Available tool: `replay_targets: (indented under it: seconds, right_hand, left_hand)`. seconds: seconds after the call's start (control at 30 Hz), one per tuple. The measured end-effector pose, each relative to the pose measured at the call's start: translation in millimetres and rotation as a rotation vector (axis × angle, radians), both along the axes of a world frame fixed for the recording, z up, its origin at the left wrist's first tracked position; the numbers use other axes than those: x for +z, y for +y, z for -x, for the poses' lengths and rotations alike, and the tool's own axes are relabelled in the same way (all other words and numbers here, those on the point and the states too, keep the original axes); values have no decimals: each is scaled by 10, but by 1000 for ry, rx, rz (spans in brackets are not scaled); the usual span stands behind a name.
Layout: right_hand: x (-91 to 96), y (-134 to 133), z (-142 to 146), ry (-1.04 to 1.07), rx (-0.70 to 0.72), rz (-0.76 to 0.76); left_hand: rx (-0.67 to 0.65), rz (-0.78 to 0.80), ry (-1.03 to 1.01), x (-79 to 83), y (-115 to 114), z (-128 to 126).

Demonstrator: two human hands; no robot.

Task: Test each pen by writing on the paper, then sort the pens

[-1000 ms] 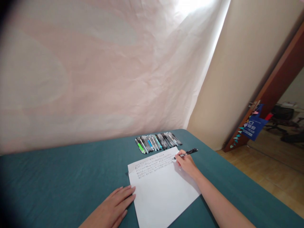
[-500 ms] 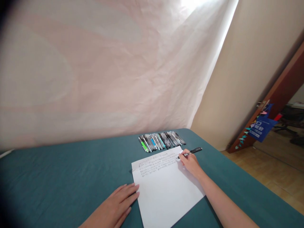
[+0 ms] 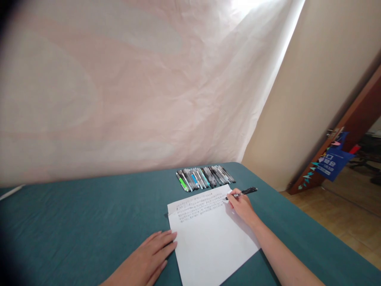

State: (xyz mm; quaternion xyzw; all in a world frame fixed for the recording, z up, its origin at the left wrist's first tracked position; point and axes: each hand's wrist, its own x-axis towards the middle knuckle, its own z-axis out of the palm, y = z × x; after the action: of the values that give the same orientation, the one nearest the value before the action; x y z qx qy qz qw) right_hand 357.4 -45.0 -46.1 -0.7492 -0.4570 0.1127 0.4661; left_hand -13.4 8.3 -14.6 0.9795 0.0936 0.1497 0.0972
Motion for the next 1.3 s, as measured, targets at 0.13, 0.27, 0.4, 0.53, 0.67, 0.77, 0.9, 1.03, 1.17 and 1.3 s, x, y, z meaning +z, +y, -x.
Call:
replay_targets:
  seconds: [0.13,0.27,0.4,0.53,0.67,0.77,0.9,1.03,1.17,1.3]
  right_hand:
    - [9,7,7,5,-2,-9]
    - [-3,13,-1,42,6,-13]
    - [-7,8,-14,35,1,-16]
    - [26,-4,-24,38,25,-11]
    - [62,-14,-16,31,48,-11]
    - [62,-13,-12,-23,21,-1]
    - [49,-10,-18,-78,6,17]
    - [57,-9,-19,-131,-9,42]
    - [81,-5,-13,-168,-5,51]
    - [98,-2,-8,-173,-3,52]
  left_hand:
    - [-3,6,10,-10,5,10]
    - [4,12,8,8,-7,15]
    - [1,9,38,26,-20,11]
    - [7,36,43,39,-18,11]
    - [22,70,41,103,-40,11]
    - [49,74,24,174,-80,5]
    - [66,59,10,222,-112,-7]
    - [62,47,36,210,-102,-15]
    - [58,49,13,201,-102,-10]
    - [67,47,-8,199,-109,-5]
